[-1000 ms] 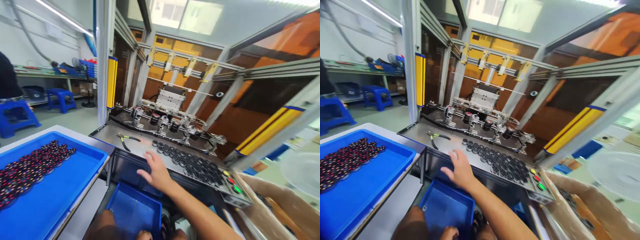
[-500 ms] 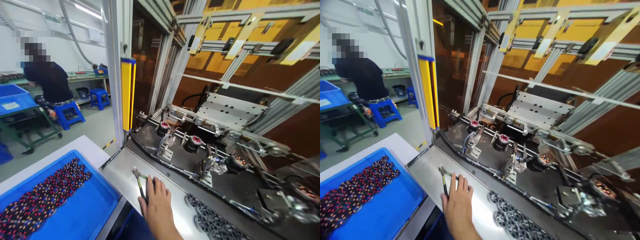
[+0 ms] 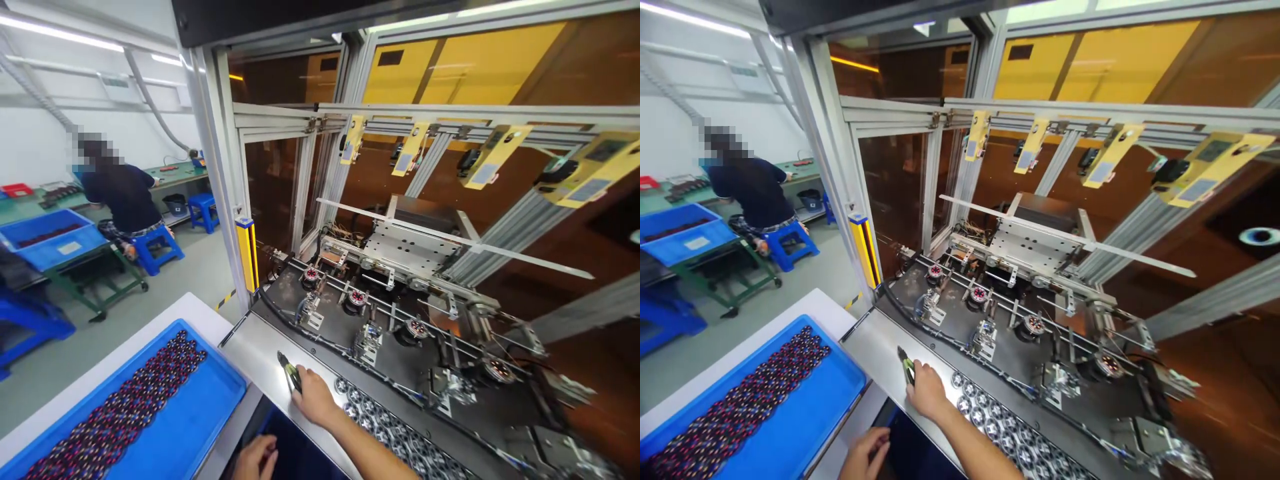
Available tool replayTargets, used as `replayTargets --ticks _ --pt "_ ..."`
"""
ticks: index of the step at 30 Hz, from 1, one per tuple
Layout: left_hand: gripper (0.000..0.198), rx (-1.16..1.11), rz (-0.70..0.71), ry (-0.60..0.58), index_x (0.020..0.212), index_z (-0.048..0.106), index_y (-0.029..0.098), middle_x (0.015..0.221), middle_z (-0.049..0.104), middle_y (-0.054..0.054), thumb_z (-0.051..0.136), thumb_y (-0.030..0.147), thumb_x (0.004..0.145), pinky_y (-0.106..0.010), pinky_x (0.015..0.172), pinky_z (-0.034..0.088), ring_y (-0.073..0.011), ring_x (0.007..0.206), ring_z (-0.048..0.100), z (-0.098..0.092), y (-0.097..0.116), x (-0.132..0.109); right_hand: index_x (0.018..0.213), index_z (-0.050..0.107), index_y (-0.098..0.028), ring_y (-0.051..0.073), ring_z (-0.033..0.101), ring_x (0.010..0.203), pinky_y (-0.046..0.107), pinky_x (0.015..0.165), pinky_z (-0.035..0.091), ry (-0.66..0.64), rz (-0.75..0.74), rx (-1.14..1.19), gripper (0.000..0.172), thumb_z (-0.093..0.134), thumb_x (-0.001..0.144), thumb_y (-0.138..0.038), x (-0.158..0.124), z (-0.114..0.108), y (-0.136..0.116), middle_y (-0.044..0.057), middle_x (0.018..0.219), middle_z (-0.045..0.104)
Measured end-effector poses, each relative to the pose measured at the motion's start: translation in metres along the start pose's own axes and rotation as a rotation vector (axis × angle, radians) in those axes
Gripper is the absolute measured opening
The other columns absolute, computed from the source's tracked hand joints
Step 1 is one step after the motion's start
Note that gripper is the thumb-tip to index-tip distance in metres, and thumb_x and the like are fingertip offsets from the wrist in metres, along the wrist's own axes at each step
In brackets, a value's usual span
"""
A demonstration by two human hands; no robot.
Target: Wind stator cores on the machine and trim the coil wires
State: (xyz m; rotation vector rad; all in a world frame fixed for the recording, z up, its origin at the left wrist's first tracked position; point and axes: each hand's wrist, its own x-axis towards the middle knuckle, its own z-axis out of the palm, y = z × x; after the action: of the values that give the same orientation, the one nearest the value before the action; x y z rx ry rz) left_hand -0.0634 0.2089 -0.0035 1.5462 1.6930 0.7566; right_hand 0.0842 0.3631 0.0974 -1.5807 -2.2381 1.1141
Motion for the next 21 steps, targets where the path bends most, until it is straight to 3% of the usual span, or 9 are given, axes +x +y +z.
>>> replayTargets --ticks 5,8,10,15,21 --pt "0.039 0.105 0.137 0.157 0.113 0.068 0.023 0.106 0.074 -0.014 0.039 0.044 0.095 -0.043 0.093 0.056 -0.0293 0.103 0.069 0.004 0.019 0.032 0.120 0.056 -0.016 0.015 0.064 0.072 0.032 0.066 0.055 -0.124 0.013 0.520 0.033 0.052 0.094 -0.036 -0.013 -0.014 -0.011 0.002 0.087 0.065" --pt "0.038 0.188 0.169 0.187 0.116 0.066 0.021 0.116 0.071 -0.016 0.043 0.039 0.092 -0.048 0.098 0.052 -0.0323 0.113 0.065 0.013 0.042 0.062 0.118 0.054 -0.019 0.015 0.064 0.068 0.028 0.058 0.053 -0.135 0.012 0.812 0.035 0.049 0.088 -0.036 -0.010 -0.023 -0.032 -0.002 0.078 0.061" --pt "0.033 0.251 0.169 0.175 0.110 0.068 0.022 0.113 0.071 -0.016 0.047 0.033 0.088 -0.047 0.092 0.055 -0.0326 0.108 0.067 0.020 0.055 0.086 0.112 0.055 -0.020 0.014 0.063 0.064 0.026 0.054 0.052 -0.108 0.009 0.974 0.034 0.054 0.084 -0.039 0.000 -0.031 -0.047 -0.003 0.075 0.059" --pt "0.015 0.408 0.151 0.112 0.083 0.069 0.022 0.080 0.073 -0.010 0.054 0.023 0.083 -0.041 0.073 0.056 -0.0258 0.077 0.071 0.028 0.068 0.125 0.114 0.053 -0.019 0.009 0.058 0.058 0.021 0.047 0.046 0.046 0.035 1.299 0.034 0.061 0.087 -0.038 0.055 -0.055 -0.084 0.000 0.088 0.061" --pt "0.024 0.454 0.231 0.162 0.099 0.066 0.021 0.082 0.074 -0.009 0.045 0.020 0.086 -0.034 0.066 0.054 -0.0235 0.074 0.071 0.021 0.072 0.126 0.114 0.056 -0.015 0.010 0.059 0.065 0.023 0.053 0.052 0.254 0.219 1.528 0.028 0.056 0.096 -0.036 0.136 -0.074 -0.107 0.002 0.091 0.061"
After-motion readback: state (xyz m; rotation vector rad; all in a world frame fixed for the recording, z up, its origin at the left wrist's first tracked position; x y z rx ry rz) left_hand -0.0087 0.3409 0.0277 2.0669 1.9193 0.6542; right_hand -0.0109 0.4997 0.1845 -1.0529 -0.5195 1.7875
